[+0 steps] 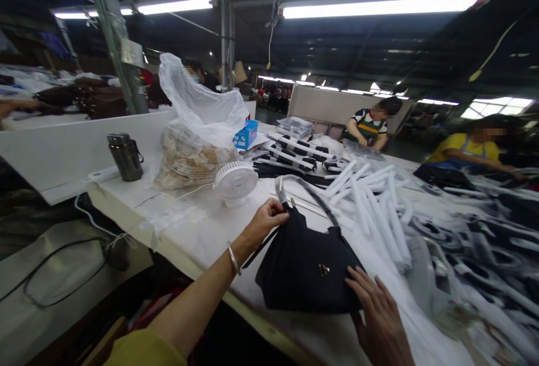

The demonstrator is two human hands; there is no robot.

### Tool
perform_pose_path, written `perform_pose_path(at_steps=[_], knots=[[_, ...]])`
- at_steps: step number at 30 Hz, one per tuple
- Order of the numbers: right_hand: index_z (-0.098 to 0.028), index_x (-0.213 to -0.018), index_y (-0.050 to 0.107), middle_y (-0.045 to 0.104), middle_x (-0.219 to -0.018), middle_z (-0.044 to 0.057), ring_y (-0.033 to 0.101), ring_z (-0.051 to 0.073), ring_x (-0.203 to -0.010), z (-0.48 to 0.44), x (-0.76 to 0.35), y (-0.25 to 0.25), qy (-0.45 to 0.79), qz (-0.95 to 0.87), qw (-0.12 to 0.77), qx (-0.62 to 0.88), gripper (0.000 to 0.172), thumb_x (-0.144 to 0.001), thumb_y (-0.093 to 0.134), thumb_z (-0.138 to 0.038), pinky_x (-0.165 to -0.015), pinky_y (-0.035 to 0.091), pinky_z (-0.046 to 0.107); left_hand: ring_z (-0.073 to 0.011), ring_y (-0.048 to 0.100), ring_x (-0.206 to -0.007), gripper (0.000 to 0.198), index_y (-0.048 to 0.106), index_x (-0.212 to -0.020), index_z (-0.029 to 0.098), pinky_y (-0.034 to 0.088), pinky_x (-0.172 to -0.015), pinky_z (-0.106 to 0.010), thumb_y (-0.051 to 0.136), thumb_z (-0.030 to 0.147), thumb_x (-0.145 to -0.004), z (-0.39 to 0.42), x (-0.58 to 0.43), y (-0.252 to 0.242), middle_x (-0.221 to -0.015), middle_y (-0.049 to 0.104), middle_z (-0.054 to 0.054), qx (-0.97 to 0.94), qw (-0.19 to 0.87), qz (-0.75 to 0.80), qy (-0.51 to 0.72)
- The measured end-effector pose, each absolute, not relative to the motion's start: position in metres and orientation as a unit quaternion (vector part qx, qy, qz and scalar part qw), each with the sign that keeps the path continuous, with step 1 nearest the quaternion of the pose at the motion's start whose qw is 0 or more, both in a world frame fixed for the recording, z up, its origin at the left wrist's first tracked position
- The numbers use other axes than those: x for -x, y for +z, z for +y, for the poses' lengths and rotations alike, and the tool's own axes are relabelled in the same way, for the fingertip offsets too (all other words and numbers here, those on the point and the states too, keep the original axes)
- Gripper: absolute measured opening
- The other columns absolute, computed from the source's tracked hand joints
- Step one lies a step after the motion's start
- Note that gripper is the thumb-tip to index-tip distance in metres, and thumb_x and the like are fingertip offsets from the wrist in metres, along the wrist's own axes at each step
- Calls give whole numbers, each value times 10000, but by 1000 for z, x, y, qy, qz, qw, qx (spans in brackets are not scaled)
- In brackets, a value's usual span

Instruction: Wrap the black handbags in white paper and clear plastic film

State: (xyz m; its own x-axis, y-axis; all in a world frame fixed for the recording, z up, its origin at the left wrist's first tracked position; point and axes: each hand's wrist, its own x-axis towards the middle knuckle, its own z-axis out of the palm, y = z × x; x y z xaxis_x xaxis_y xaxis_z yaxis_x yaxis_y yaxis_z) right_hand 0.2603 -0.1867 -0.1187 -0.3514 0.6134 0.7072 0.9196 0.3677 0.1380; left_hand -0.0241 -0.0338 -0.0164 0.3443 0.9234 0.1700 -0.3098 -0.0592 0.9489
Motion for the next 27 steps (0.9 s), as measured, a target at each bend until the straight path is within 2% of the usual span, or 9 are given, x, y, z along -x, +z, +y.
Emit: perform_pose_path(at_steps=[5,9,11,13,16,18,20,24,27], knots=[[-203,-1155,611,661,-1258,90,624,241,-1159,-170,-268,-108,-229,-738,311,554,425,-846,350,-72,-1032,442,467,-127,502,-760,247,504,-872,202,394,-724,-261,715,227,-747,-72,16,20,-819,533,36,-656,481,296,501],[-243,-980,673,730,-1092,44,694,226,-1009,-173,-272,-77,-108,-694,368,609,300,-875,398,-185,-887,560,395,-134,494,-755,244,502,-874,205,387,-713,-264,701,203,-733,-88,14,8,-809,523,38,-668,501,313,452],[-257,-1041,672,729,-1102,38,692,231,-1021,-181,-262,-56,-43,-657,398,638,260,-915,451,-310,-894,569,380,-137,501,-771,251,493,-858,204,394,-733,-265,708,212,-729,-90,15,-2,-814,524,34,-650,524,306,458],[-266,-1223,613,687,-1218,51,654,246,-1121,-191,-242,-41,9,-651,415,636,351,-930,486,-411,-937,556,382,-145,517,-781,268,493,-851,202,407,-746,-270,726,244,-724,-90,16,-8,-817,540,22,-629,541,303,469],[-244,-1449,416,532,-1430,109,525,308,-1298,-209,-198,-41,52,-710,400,578,639,-879,595,-470,-1031,502,457,-148,529,-754,321,491,-843,206,426,-718,-264,759,304,-695,-92,17,-5,-802,557,16,-594,552,305,499],[-218,-1521,285,427,-1507,156,418,372,-1376,-217,-168,-55,50,-733,386,558,887,-785,719,-457,-1092,424,559,-147,545,-751,344,488,-836,212,441,-710,-255,772,321,-675,-98,15,2,-798,569,19,-575,539,316,527],[-202,-1558,148,351,-1549,176,331,394,-1422,-217,-146,-73,46,-723,384,572,1049,-731,769,-379,-1127,348,621,-148,575,-770,339,502,-848,214,464,-718,-245,773,320,-675,-106,14,8,-806,590,23,-566,521,330,548],[-211,-1567,69,235,-1603,163,202,376,-1476,-193,-144,-101,12,-725,379,574,1088,-718,745,-293,-1168,240,652,-130,598,-681,368,529,-901,220,498,-635,-219,791,318,-661,-120,11,9,-756,597,49,-541,491,356,583],[-217,-1566,74,208,-1614,156,189,355,-1482,-172,-168,-114,15,-725,364,585,1076,-706,719,-260,-1170,260,624,-141,619,-670,438,552,-946,222,521,-612,-224,819,339,-620,-128,4,-6,-768,623,44,-540,465,385,586]])
